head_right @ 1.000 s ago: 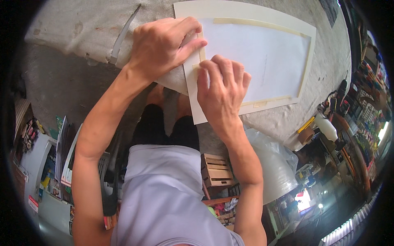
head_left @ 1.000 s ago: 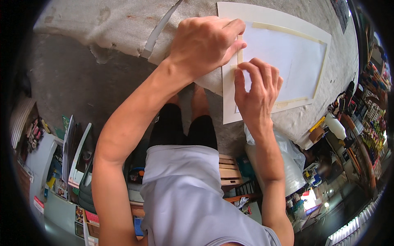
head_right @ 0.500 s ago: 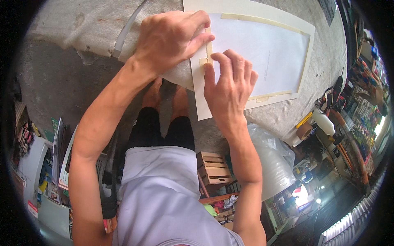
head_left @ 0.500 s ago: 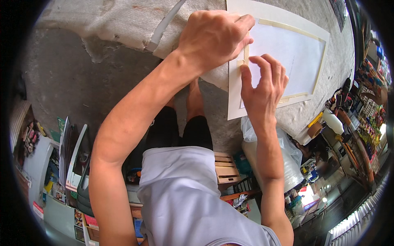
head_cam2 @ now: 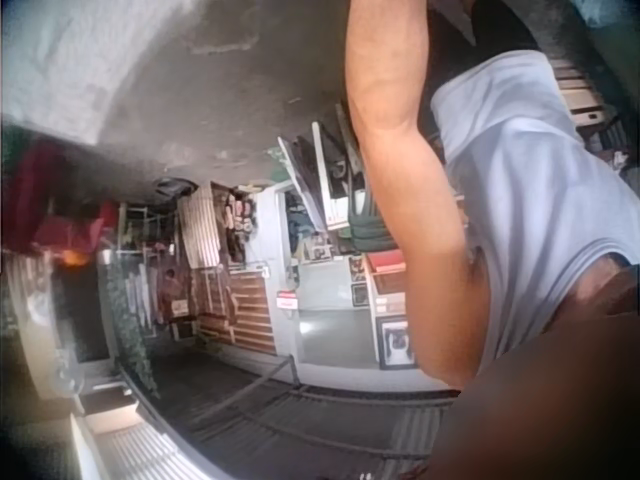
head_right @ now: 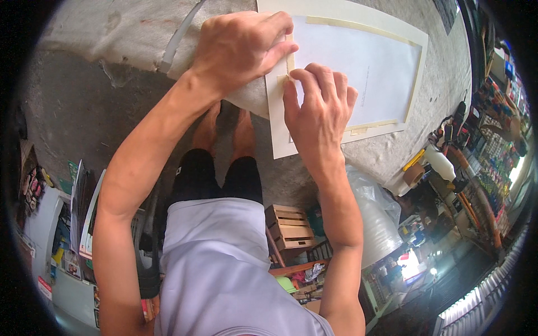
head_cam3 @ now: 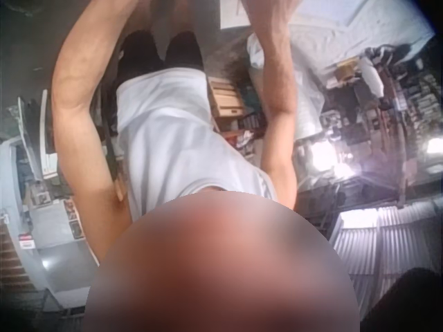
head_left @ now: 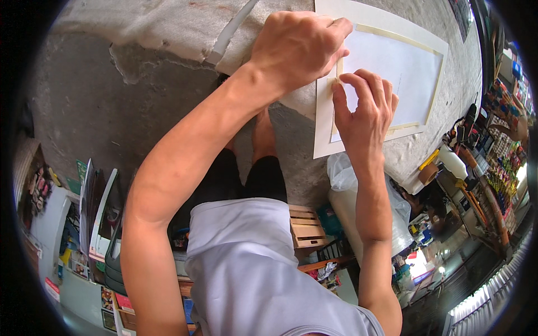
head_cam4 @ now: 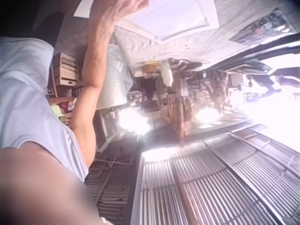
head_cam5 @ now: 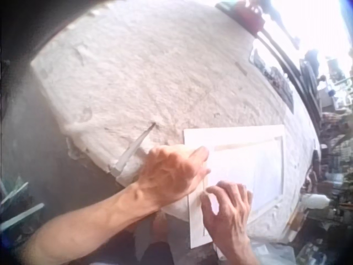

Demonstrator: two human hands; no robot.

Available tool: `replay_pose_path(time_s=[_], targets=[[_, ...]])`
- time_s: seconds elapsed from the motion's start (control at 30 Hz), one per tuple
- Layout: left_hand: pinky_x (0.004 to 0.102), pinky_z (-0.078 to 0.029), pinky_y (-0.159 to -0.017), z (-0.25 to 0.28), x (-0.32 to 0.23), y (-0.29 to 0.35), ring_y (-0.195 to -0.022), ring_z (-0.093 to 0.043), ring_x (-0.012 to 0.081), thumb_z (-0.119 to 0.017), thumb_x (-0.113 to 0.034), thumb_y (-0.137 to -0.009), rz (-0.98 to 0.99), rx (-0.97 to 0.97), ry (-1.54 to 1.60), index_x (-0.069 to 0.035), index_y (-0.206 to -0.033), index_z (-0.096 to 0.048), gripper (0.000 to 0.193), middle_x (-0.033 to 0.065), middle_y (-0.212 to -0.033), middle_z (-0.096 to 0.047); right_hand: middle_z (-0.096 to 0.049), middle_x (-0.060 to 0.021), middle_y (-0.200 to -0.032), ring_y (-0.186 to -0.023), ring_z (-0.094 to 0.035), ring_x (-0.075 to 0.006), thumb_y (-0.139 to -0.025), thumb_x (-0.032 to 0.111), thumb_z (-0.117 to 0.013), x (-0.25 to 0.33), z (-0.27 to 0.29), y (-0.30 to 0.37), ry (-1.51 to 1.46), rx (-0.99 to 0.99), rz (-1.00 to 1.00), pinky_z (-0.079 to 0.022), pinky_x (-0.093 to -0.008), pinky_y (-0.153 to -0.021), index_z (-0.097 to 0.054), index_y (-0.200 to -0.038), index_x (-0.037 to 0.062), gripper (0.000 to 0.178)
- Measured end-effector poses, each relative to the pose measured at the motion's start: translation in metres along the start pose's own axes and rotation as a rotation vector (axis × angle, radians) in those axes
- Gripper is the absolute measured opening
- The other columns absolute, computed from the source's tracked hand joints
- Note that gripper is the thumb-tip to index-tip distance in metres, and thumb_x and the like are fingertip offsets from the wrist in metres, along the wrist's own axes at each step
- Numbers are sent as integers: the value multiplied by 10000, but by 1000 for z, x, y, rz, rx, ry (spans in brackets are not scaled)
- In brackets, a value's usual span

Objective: The person moves a framed picture, then places a black-and-white photo with a red scooter into a black frame. They apply masking tape to a white mat board, measure the frame with a tape measure, and place the photo and mat into the frame.

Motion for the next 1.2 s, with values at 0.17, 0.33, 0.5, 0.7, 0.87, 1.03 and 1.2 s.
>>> replay_pose_path(time_s=[0.17, 0.33, 0.5, 0.7, 0.87, 1.03, 1.2], targets=[[368, -512, -553, 1, 1, -1, -639, -670, 261, -730, -327, -810, 0, 6, -3, -124, -886, -639, 235, 84, -694, -662, -624, -20, -964, -899, -571, -204, -796, 121, -721, 5, -3, 0, 68, 41, 51, -377, -354, -763, -664, -909, 94, 130], [371, -512, -548, 0, 1, 0, -634, -670, 259, -736, -330, -803, -1, 6, -8, -126, -889, -639, 241, 81, -687, -660, -603, -28, -998, -903, -558, -212, -802, 126, -698, 4, -8, 2, 39, 86, 65, -371, -369, -766, -637, -944, 86, 160], [370, -512, -551, 2, 1, 0, -633, -670, 260, -744, -327, -794, 7, -11, 0, -125, -891, -636, 249, 81, -690, -659, -627, -23, -951, -891, -578, -212, -800, 113, -724, 1, 3, -2, 7, 37, 47, -402, -367, -764, -663, -947, 87, 161], [370, -511, -550, 2, 1, 0, -630, -665, 264, -747, -316, -789, 12, -1, 19, -125, -885, -631, 244, 77, -689, -656, -612, -55, -859, -845, -581, -232, -800, 86, -695, 10, 2, -11, 85, 154, 130, -428, -369, -760, -635, -881, 65, 103], [371, -511, -548, 2, 1, 0, -629, -665, 260, -741, -313, -793, 7, 1, 8, -125, -875, -630, 233, 76, -690, -656, -567, -102, -791, -766, -561, -261, -767, 77, -642, 10, -10, -16, 104, 195, 196, -455, -386, -658, -568, -800, 27, 95], [362, -510, -540, 1, 1, 0, -625, -666, 249, -742, -310, -790, 7, -15, 21, -123, -867, -634, 230, 73, -688, -657, -540, -92, -763, -711, -555, -256, -780, 98, -644, 6, -16, -17, 98, 206, 187, -456, -386, -609, -542, -799, 37, 121], [340, -518, -543, 2, 0, 0, -624, -670, 226, -748, -292, -790, -13, -31, 1, -112, -858, -636, 223, 63, -688, -661, -504, -77, -730, -676, -539, -245, -770, 86, -660, 7, -14, -9, 51, 160, 218, -440, -379, -588, -502, -779, 55, 162]])
Point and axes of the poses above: each hand's wrist, its own y-axis away from the middle knuckle, its own z-axis out of the back of the hand, x = y × z, the point moved 6 cm from there along -y, towards the middle knuckle
